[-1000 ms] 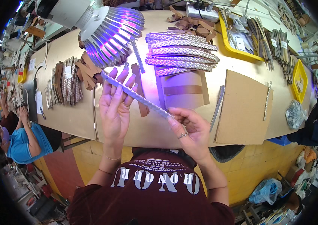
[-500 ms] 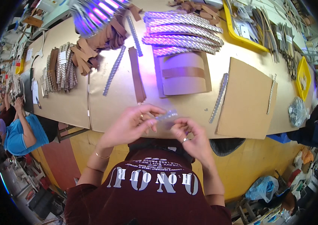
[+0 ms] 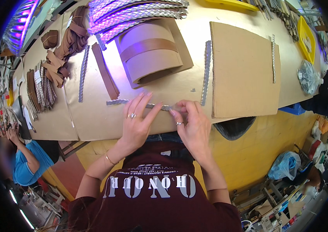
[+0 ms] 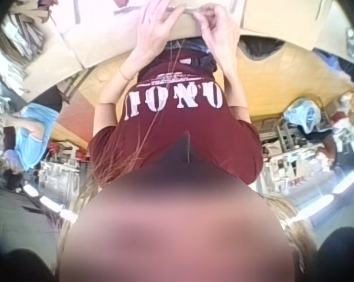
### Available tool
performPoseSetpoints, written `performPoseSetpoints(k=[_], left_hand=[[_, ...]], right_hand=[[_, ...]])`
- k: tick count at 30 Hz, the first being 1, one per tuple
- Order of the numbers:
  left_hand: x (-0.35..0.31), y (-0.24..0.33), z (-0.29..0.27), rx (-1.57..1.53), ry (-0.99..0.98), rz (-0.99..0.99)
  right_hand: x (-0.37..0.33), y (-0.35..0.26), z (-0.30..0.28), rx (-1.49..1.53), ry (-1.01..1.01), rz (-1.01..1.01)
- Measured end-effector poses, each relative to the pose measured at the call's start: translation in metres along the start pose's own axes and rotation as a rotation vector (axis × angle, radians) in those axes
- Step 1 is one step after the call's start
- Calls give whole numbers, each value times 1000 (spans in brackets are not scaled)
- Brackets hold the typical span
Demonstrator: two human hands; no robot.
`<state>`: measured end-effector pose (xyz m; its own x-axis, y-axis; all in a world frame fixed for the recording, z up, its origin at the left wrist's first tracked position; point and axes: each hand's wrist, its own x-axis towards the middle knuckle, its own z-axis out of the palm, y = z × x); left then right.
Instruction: The person repeatedly picks up short braided cords and brown leather strips, aligns them, and places them onto a cardboard form under a purple UV lamp. The person handles items one at a time, stacking completed units on the form.
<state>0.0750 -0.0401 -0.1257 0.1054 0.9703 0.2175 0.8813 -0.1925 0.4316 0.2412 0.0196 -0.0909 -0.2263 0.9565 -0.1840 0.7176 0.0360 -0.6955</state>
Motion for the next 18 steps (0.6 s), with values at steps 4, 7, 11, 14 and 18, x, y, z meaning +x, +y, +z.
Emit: performPoseSetpoints(k=[4, 7, 11, 14, 18], left_hand=[[-21, 15, 14, 66, -33, -53], [-27, 18, 22, 15, -79, -95], [-28, 16, 24, 41, -147, -92], [-27, 15, 24, 87, -174, -66], [-27, 14, 25, 28, -179, -53]], right_hand=[[7, 6, -3, -1, 9, -128], [9, 10, 1, -7, -3, -170], [10, 12, 7, -36, 12, -177], [9, 12, 10, -29, 21, -138], [10, 11, 10, -34, 14, -114]])
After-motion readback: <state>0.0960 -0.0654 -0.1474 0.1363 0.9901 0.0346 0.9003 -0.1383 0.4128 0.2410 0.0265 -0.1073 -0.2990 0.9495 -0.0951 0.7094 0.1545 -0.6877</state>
